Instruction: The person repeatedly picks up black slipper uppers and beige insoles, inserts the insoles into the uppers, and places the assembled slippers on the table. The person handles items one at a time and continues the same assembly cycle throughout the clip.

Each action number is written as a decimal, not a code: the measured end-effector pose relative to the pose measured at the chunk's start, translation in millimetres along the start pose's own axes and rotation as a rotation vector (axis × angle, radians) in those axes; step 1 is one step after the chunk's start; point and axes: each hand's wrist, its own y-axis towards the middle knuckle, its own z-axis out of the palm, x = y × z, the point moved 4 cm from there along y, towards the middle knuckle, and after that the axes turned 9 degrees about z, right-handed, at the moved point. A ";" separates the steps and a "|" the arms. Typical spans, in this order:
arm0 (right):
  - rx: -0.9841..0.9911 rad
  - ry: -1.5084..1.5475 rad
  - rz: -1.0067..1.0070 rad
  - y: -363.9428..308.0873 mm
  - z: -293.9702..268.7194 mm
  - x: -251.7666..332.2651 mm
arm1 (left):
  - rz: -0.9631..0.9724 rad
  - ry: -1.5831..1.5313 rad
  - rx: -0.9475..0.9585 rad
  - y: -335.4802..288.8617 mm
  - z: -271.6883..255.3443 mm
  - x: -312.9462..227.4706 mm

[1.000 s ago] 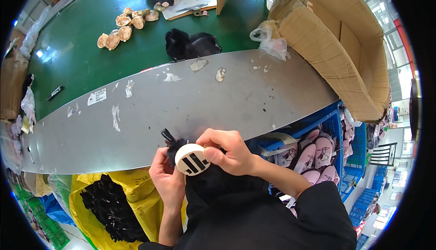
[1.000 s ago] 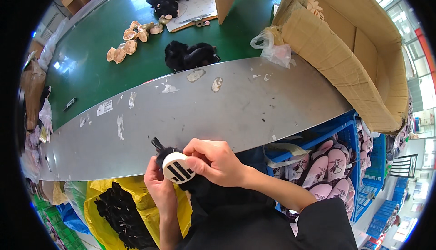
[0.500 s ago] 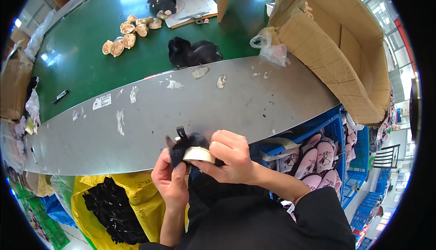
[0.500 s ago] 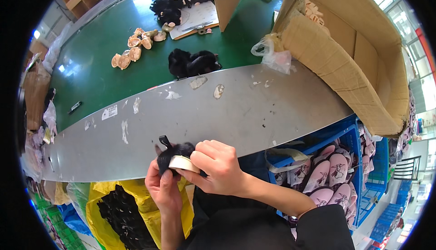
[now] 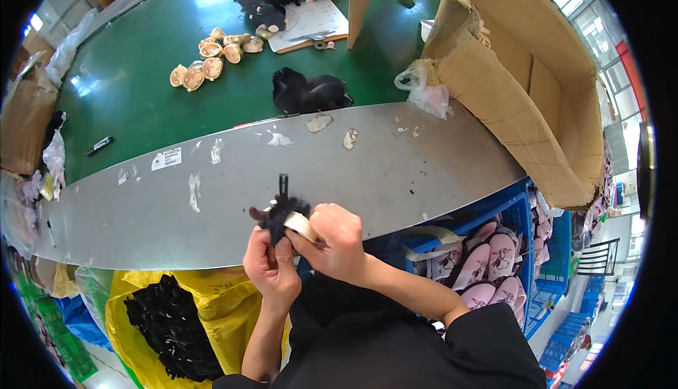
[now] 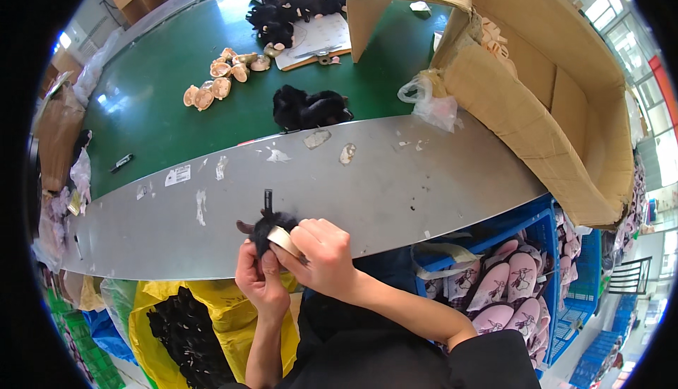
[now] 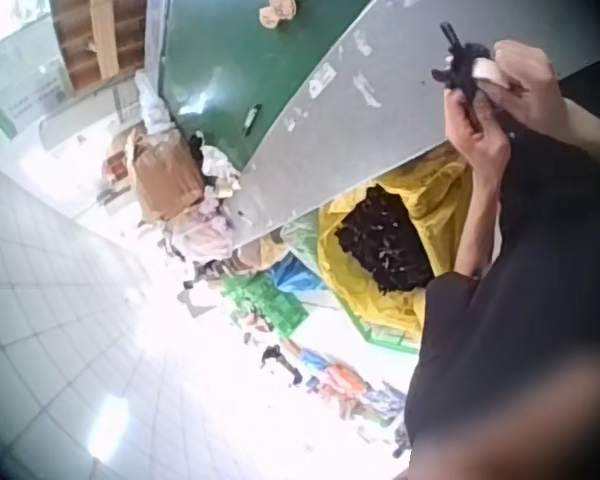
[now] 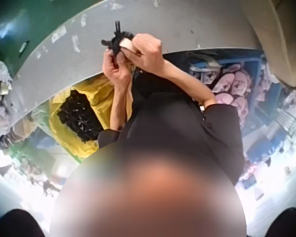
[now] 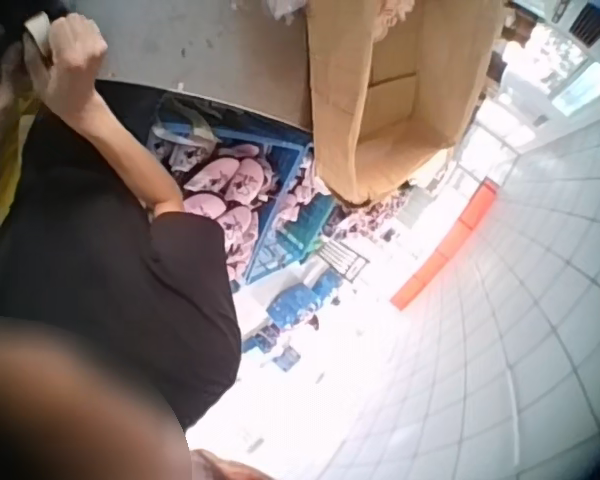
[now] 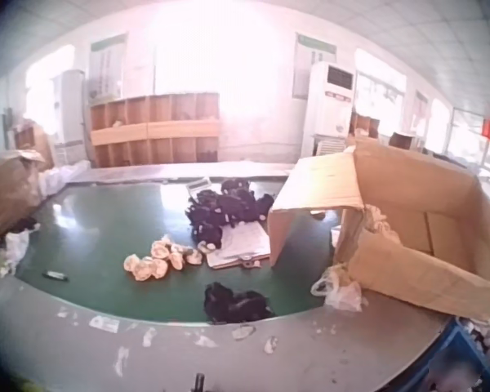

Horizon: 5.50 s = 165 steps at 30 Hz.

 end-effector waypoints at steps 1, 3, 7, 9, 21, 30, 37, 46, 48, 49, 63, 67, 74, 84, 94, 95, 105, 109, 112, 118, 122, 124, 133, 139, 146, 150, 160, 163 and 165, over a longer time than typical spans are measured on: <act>0.000 0.023 0.000 0.5 -1.9 -3.1 | 0.031 0.003 0.001 2.1 0.8 -2.8; 0.042 0.083 0.124 0.6 -9.0 -6.9 | 0.085 0.008 0.003 3.7 2.4 -6.6; 0.083 0.243 0.292 7.7 -17.5 -12.7 | 0.170 0.127 0.141 12.6 11.2 -19.2; 0.102 0.398 0.529 6.3 -16.7 -8.7 | 0.219 0.181 0.154 17.2 18.2 -22.2; 0.010 0.535 0.644 -7.2 -9.6 -19.5 | 0.210 0.241 0.141 6.4 37.3 -14.7; -0.139 0.393 0.505 -5.9 -8.7 -39.8 | 0.250 0.383 0.124 2.4 40.0 -17.2; -0.202 0.836 0.735 -1.1 -4.9 -26.5 | 0.196 0.263 0.145 3.1 45.4 -12.4; -0.201 0.607 0.559 -12.6 -5.2 -37.8 | 0.144 0.250 0.151 -1.7 45.0 -7.0; -0.229 0.655 0.542 -16.5 -3.8 -42.7 | 0.154 0.256 0.154 -2.8 42.8 -4.7; -0.246 0.637 0.524 -17.4 -4.9 -42.1 | 0.157 0.261 0.154 -5.0 42.8 -3.5; -0.340 0.062 0.328 -0.3 -22.1 -53.0 | 0.242 0.381 0.226 -6.9 49.7 -5.8; -0.358 -0.130 0.113 9.1 -24.9 -39.5 | 0.210 0.353 0.220 -7.6 48.7 -6.1; -0.330 -0.006 0.215 18.2 -13.7 -44.6 | 0.027 0.207 0.146 -2.0 48.1 -8.5; 0.078 0.280 0.404 13.1 -11.9 -11.4 | -0.162 -0.211 -0.116 -9.7 17.9 3.8; 0.327 0.293 0.415 3.8 -24.4 -0.5 | -0.051 -0.099 -0.144 -11.2 8.7 3.2; 0.323 0.304 0.414 3.1 -25.1 -1.4 | -0.048 -0.078 -0.141 -11.6 8.9 1.8; 0.274 0.273 0.488 -3.9 -21.9 -2.5 | -0.057 0.011 -0.127 -10.4 6.5 -1.1; 0.114 0.111 0.380 -11.0 -18.1 -4.2 | -0.049 0.006 -0.118 -11.9 5.8 -3.8; 0.078 0.119 0.395 -12.8 -11.5 -3.2 | -0.057 0.004 -0.113 -11.3 3.3 -10.7; 0.329 0.457 0.262 27.4 1.1 0.3 | 0.007 0.347 -0.362 -22.6 -80.2 -50.3; 0.175 0.202 0.228 134.8 8.1 -33.6 | 0.017 0.726 -0.470 -61.7 -197.8 -74.2; 0.181 -0.032 0.213 196.1 19.9 -67.7 | -0.008 0.916 -0.593 -94.3 -256.0 -79.4; 0.555 -0.777 0.094 315.7 99.0 -161.8 | -0.034 0.685 -0.481 -77.8 -200.6 -49.4; 0.656 -0.872 0.069 340.8 123.8 -213.7 | 0.135 0.577 0.067 9.9 -90.0 -35.0; 0.595 -0.700 0.120 330.6 102.6 -206.7 | 0.226 0.445 0.154 37.3 -57.7 -22.0; 0.423 -0.580 0.150 309.2 72.2 -213.7 | 0.175 0.412 0.078 31.1 -58.6 -18.5; 0.400 -0.808 -0.108 279.6 97.6 -205.1 | 0.413 0.396 0.033 21.8 -39.5 -54.3; 0.362 -0.805 -0.116 279.1 98.6 -210.7 | 0.380 0.487 0.182 16.1 -36.6 -55.8; 0.289 -0.735 -0.174 277.8 76.2 -205.8 | 0.288 0.453 0.306 23.3 -36.1 -54.7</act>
